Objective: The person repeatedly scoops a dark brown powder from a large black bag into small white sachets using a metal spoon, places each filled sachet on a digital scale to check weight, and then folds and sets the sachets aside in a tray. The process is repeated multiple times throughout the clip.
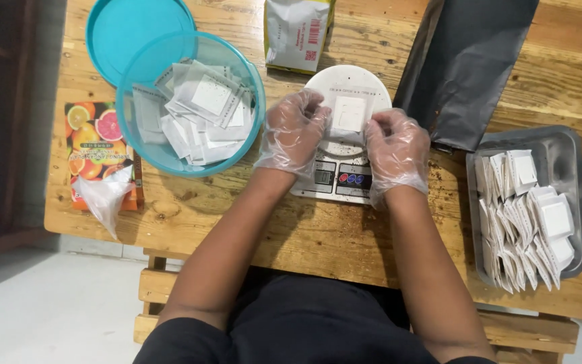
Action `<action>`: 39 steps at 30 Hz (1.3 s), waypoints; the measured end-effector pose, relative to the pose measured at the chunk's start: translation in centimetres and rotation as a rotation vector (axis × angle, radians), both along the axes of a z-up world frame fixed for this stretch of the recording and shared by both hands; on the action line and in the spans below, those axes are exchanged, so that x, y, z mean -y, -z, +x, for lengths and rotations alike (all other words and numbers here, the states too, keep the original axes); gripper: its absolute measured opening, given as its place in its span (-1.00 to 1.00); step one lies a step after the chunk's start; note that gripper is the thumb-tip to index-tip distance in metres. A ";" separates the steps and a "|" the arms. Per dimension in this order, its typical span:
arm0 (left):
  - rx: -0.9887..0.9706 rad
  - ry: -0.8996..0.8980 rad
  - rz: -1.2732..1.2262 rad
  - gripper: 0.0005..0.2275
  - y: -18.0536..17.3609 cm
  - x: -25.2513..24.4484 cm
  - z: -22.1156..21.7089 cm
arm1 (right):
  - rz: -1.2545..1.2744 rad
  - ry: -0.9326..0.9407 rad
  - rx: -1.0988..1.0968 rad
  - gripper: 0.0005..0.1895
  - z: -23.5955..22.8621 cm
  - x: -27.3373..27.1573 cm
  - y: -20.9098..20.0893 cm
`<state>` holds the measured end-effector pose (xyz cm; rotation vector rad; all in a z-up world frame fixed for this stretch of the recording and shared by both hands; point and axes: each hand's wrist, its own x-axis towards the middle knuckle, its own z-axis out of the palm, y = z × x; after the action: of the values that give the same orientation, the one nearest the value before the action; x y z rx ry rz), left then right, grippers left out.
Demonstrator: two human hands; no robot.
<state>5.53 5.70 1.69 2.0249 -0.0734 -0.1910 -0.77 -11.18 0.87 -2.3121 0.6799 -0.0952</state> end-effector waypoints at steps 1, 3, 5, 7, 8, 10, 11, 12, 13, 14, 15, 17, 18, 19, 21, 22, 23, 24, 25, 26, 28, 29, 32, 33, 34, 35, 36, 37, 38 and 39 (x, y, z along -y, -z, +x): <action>0.012 -0.015 0.006 -0.82 0.2 0.0 -0.2 | 0.011 0.013 0.021 -0.89 -0.3 -0.2 -0.5; 0.019 -0.031 0.013 -0.81 0.4 -0.1 -0.6 | 0.023 0.027 0.036 -0.91 -0.9 -0.3 -1.0; 0.062 -0.038 -0.031 -0.86 0.2 -0.1 -1.0 | 0.100 0.052 0.133 -0.94 -1.4 -0.1 -1.0; 0.067 -0.047 -0.049 -0.85 -0.1 -0.2 -1.5 | 0.069 0.047 0.163 -0.93 -1.8 0.4 -0.1; 0.074 -0.061 -0.069 -0.85 -0.3 -0.3 -1.8 | 0.038 0.036 0.195 -0.92 -2.1 0.7 0.3; 0.075 -0.069 -0.080 -0.84 0.1 -0.3 -2.1 | 0.035 0.022 0.231 -0.93 -2.4 0.8 0.7; 0.076 -0.079 -0.092 -0.83 0.3 -0.3 -2.4 | 0.030 0.006 0.267 -0.93 -2.6 0.9 0.9; 0.074 -0.080 -0.091 -0.83 0.4 -0.4 -2.5 | 0.031 0.005 0.264 -0.93 -2.7 0.8 0.8; 0.085 -0.074 -0.089 -0.85 0.4 -0.5 -2.6 | 0.048 0.004 0.288 -0.93 -2.8 0.6 0.8; 0.098 -0.068 -0.087 -0.87 0.5 -0.6 -2.7 | 0.065 0.003 0.314 -0.92 -2.9 0.5 0.7; 0.097 -0.070 -0.086 -0.87 0.4 -0.7 -2.6 | 0.066 0.002 0.313 -0.92 -2.9 0.4 0.3; 0.129 -0.076 -0.077 -0.88 0.4 -0.9 -2.8 | 0.133 0.005 0.323 -0.90 -3.2 0.2 -0.5; 0.128 -0.077 -0.077 -0.88 0.3 -1.0 -2.9 | 0.134 0.003 0.323 -0.90 -3.2 0.1 -0.6; 0.140 -0.077 -0.076 -0.88 0.2 -1.0 -3.1 | 0.146 0.006 0.329 -0.90 -3.3 0.1 -0.7; 0.150 -0.077 -0.075 -0.88 0.2 -1.2 -3.3 | 0.158 0.007 0.334 -0.89 -3.4 -0.1 -1.0; 0.152 -0.072 -0.079 -0.88 0.3 -1.2 -3.3 | 0.167 0.002 0.331 -0.90 -3.4 -0.1 -1.1; 0.154 -0.066 -0.082 -0.89 0.4 -1.2 -3.3 | 0.177 -0.003 0.327 -0.90 -3.4 -0.1 -1.2; 0.155 -0.066 -0.082 -0.89 0.4 -1.3 -3.3 | 0.177 -0.003 0.328 -0.90 -3.4 -0.1 -1.3; 0.138 -0.064 -0.080 -0.88 0.3 -1.3 -3.3 | 0.176 -0.008 0.330 -0.90 -3.4 -0.2 -1.3; 0.121 -0.063 -0.078 -0.87 0.4 -1.4 -3.3 | 0.175 -0.013 0.331 -0.90 -3.4 -0.2 -1.4; 0.109 -0.052 -0.087 -0.87 0.3 -1.4 -3.3 | 0.164 -0.021 0.329 -0.91 -3.5 0.0 -1.2; 0.098 -0.042 -0.096 -0.86 0.2 -1.4 -3.3 | 0.153 -0.030 0.327 -0.92 -3.5 0.1 -1.1; 0.077 -0.027 -0.089 -0.85 0.5 -1.0 -2.7 | 0.123 -0.044 0.308 -0.94 -3.4 0.0 -0.9; 0.080 -0.025 -0.091 -0.85 0.6 -0.6 -2.4 | 0.121 -0.042 0.312 -0.94 -3.1 -0.2 -1.1; 0.073 0.003 -0.068 -0.83 0.7 -0.3 -2.1 | 0.121 -0.039 0.264 -0.94 -2.9 -0.4 -1.2; 0.066 0.031 -0.046 -0.80 0.8 0.0 -1.8 | 0.120 -0.035 0.217 -0.92 -2.7 -0.6 -1.4; 0.068 0.032 -0.047 -0.80 0.9 0.4 -1.4 | 0.118 -0.035 0.219 -0.92 -2.4 -0.5 -1.0; 0.034 0.037 0.001 -0.76 0.9 0.8 -1.0 | 0.050 -0.063 0.196 -0.85 -2.2 -0.4 -0.5; 0.003 0.041 0.049 -0.72 1.0 1.2 -0.5 | -0.019 -0.092 0.174 -0.78 -1.9 -0.3 -0.1; 0.008 0.041 0.048 -0.72 0.9 1.5 -0.2 | -0.021 -0.092 0.179 -0.78 -1.4 -0.6 -0.2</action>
<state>5.30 4.22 0.75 2.0729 -0.1160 -0.2125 -2.22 -10.63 1.06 -2.3166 0.4834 -0.2647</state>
